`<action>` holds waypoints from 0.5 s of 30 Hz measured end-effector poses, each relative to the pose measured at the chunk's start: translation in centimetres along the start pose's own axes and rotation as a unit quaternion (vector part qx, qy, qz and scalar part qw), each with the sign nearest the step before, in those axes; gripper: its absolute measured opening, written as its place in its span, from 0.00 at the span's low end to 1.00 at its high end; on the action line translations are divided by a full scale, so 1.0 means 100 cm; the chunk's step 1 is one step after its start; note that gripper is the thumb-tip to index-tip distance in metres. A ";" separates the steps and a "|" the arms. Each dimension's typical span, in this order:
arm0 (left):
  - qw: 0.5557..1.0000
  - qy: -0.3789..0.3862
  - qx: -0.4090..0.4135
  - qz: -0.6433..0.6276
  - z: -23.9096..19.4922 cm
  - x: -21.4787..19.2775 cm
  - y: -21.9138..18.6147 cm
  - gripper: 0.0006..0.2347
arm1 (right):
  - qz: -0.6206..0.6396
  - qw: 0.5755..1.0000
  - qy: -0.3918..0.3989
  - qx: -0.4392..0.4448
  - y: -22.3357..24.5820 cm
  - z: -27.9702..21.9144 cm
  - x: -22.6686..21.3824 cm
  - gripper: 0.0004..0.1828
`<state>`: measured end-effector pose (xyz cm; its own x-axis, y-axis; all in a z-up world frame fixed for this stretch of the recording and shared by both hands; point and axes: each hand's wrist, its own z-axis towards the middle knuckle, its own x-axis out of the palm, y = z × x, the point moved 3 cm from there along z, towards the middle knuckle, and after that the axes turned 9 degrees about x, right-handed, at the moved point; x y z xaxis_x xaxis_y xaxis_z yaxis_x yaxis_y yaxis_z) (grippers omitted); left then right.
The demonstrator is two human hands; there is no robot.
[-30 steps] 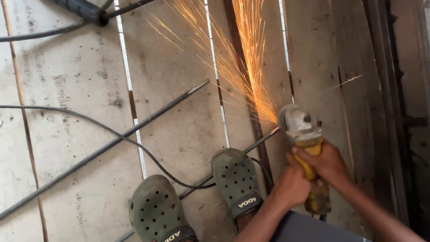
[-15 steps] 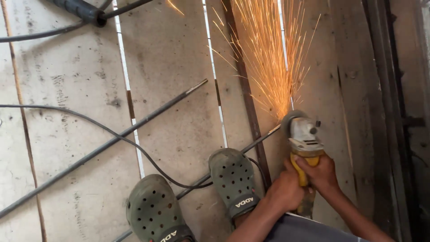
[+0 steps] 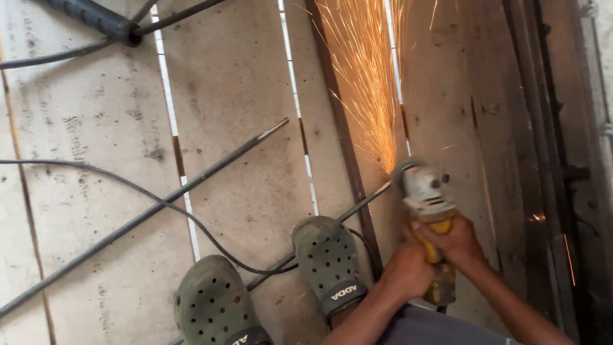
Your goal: Using a handheld angle grinder to grind and smooth a metal rod on the floor.
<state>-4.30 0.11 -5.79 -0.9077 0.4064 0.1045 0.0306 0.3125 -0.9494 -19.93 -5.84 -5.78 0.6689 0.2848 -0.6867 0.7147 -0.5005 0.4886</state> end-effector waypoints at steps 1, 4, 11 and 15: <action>1.000 0.000 0.002 0.000 0.000 0.004 0.006 0.43 | -0.001 1.000 -0.001 -0.001 0.000 -0.002 0.000 0.28; 0.999 -0.002 0.038 0.003 0.000 0.004 0.014 0.43 | -0.035 0.998 0.016 -0.042 0.000 -0.002 0.006 0.29; 1.000 -0.012 0.000 0.005 -0.003 -0.001 0.007 0.44 | -0.073 0.997 -0.017 0.013 0.029 -0.011 0.000 0.31; 0.999 -0.035 -0.006 -0.039 -0.009 -0.022 -0.020 0.42 | -0.074 0.996 0.005 -0.052 0.037 -0.006 0.001 0.32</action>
<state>-1.95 -0.61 -3.87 -0.9347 0.3192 0.1562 -0.0366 0.3509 -0.9357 -17.07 -7.22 -3.70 0.5559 0.3573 -0.7505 0.8228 -0.3647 0.4359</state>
